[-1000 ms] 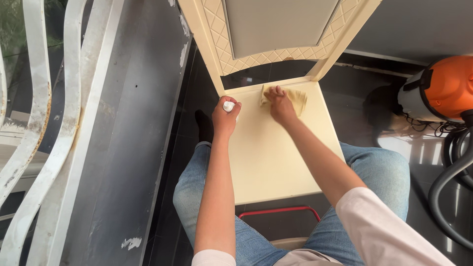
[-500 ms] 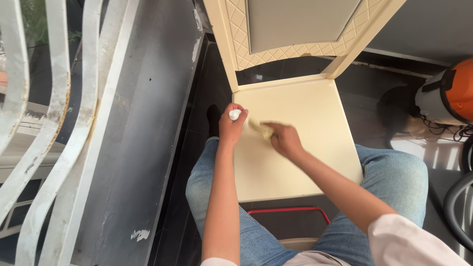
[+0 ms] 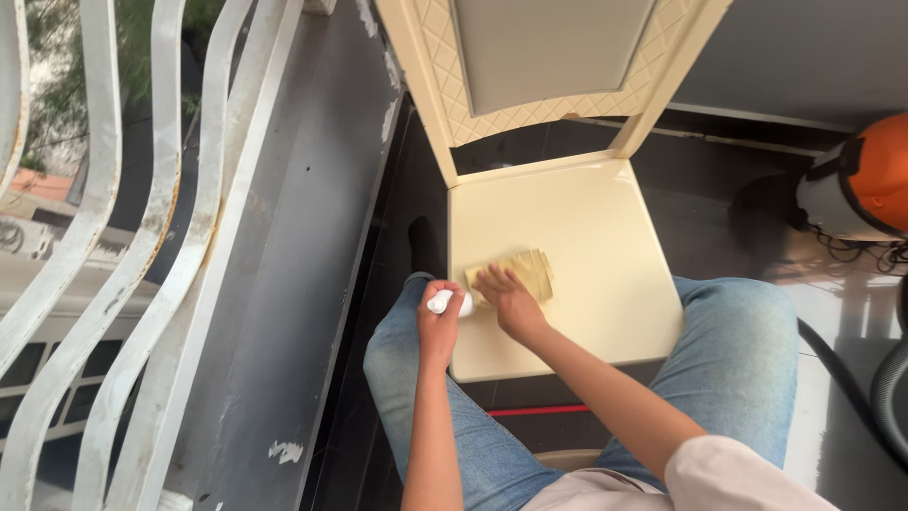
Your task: The person wipes the backrest and seat of a beige plastic chair using a yellow cloth and a white spray bottle. They clean the chair's backrest first, then move to the seat, and finally wipe the backrest again.
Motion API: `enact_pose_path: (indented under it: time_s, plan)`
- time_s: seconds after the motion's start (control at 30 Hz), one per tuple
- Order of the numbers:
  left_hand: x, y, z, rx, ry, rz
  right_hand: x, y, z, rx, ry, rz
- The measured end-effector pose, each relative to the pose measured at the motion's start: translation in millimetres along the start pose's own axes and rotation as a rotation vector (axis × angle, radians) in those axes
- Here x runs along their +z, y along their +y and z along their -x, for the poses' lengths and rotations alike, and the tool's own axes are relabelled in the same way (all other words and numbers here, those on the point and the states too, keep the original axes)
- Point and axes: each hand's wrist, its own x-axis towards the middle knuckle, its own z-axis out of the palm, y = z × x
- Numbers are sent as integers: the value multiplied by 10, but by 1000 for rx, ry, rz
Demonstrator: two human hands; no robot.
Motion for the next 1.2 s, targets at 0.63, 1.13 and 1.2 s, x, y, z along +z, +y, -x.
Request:
enact_pose_path:
  time_s: [0.63, 1.13, 1.2]
  plan:
    - [529, -75, 148, 111, -33, -232, -991, 964, 392, 296, -3, 169]
    - [789, 5, -464, 114, 18, -232, -4063, -396, 618, -136, 430, 37]
    - [793, 42, -542, 113, 14, -252, -4533, -673, 709, -115, 725, 103]
